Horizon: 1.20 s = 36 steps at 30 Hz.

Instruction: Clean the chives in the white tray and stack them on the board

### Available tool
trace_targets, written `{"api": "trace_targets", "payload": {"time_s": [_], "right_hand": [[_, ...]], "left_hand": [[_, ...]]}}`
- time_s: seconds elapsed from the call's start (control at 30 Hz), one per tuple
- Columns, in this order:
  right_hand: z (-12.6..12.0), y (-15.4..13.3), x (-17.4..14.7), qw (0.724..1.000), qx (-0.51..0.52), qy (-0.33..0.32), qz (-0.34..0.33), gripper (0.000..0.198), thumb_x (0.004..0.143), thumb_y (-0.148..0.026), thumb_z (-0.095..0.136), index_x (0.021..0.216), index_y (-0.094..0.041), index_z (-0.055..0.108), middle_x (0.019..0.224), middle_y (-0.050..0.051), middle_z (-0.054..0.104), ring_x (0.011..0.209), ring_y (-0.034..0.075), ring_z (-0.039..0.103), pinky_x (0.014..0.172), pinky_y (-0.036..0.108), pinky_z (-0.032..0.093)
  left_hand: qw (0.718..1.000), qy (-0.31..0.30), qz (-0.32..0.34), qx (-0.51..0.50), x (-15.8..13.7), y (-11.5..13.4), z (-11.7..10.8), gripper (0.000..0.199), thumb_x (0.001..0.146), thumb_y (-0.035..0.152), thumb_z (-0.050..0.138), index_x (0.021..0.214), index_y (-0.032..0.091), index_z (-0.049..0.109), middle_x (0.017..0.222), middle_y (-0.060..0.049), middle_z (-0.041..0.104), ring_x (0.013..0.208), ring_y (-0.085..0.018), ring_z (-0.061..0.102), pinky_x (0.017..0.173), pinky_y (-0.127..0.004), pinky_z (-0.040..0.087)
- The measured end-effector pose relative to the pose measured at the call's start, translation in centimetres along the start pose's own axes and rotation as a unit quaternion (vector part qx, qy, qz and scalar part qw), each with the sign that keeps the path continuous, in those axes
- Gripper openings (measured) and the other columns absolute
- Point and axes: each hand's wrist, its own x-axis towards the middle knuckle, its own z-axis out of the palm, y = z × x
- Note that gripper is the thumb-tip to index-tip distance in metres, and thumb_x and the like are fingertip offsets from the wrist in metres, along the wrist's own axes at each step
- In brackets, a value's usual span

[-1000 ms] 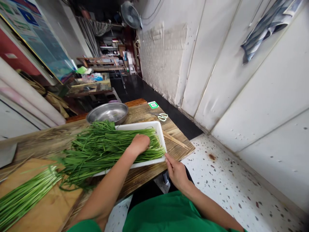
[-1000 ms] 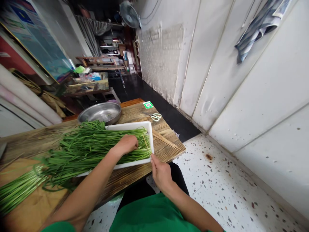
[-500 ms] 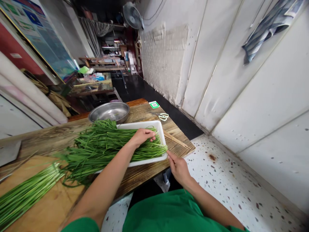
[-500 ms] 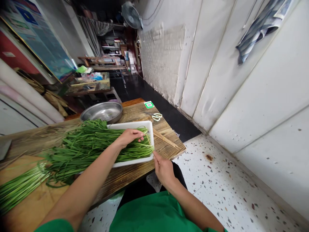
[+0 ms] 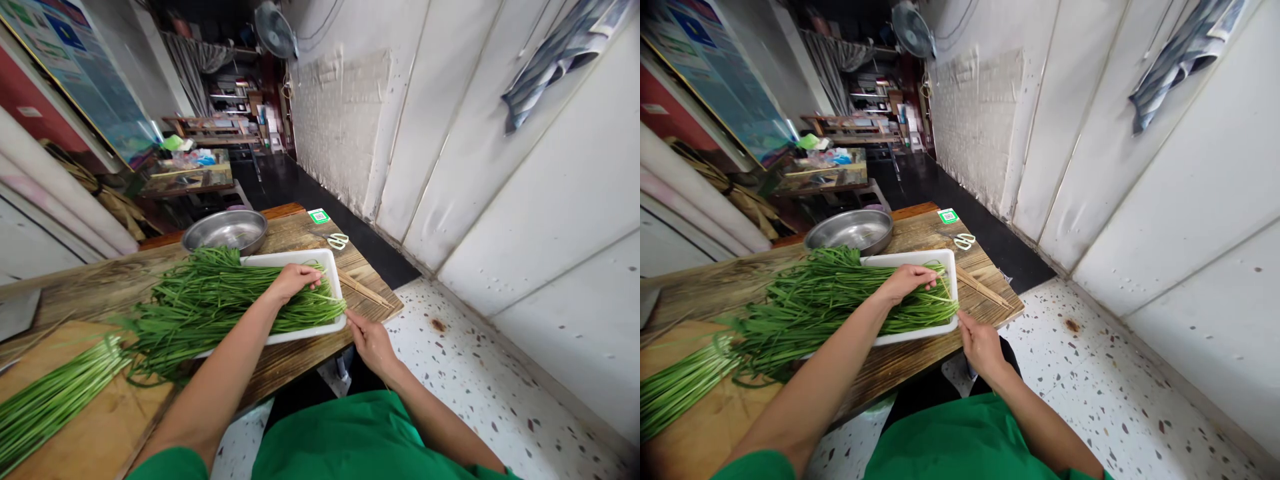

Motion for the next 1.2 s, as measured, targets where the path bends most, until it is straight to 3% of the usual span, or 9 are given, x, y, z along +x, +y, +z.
{"api": "trace_targets", "payload": {"time_s": [0.87,1.2], "right_hand": [[0.10,0.04,-0.19,1.000,0.016,0.009,-0.015,0.030,0.084,-0.021,0.043,0.109,-0.020,0.059,0.105,0.003,0.063,0.093,0.018,0.061,0.083,0.027,0.048],[0.02,-0.18,-0.21,1.000,0.000,0.005,-0.013,0.030,0.085,-0.022,0.042,0.110,-0.022,0.059,0.103,0.002,0.064,0.088,0.018,0.063,0.077,0.026,0.050]], "left_hand": [[1.000,-0.012,-0.009,-0.005,-0.15,-0.24,-0.09,0.029,0.065,0.038,0.061,0.072,0.010,0.066,0.063,-0.003,0.061,0.052,-0.008,0.047,0.055,-0.022,0.039],[1.000,-0.010,-0.006,-0.005,-0.20,-0.39,-0.08,0.027,0.067,0.036,0.060,0.071,0.009,0.066,0.065,-0.004,0.062,0.053,-0.008,0.047,0.056,-0.022,0.039]]}}
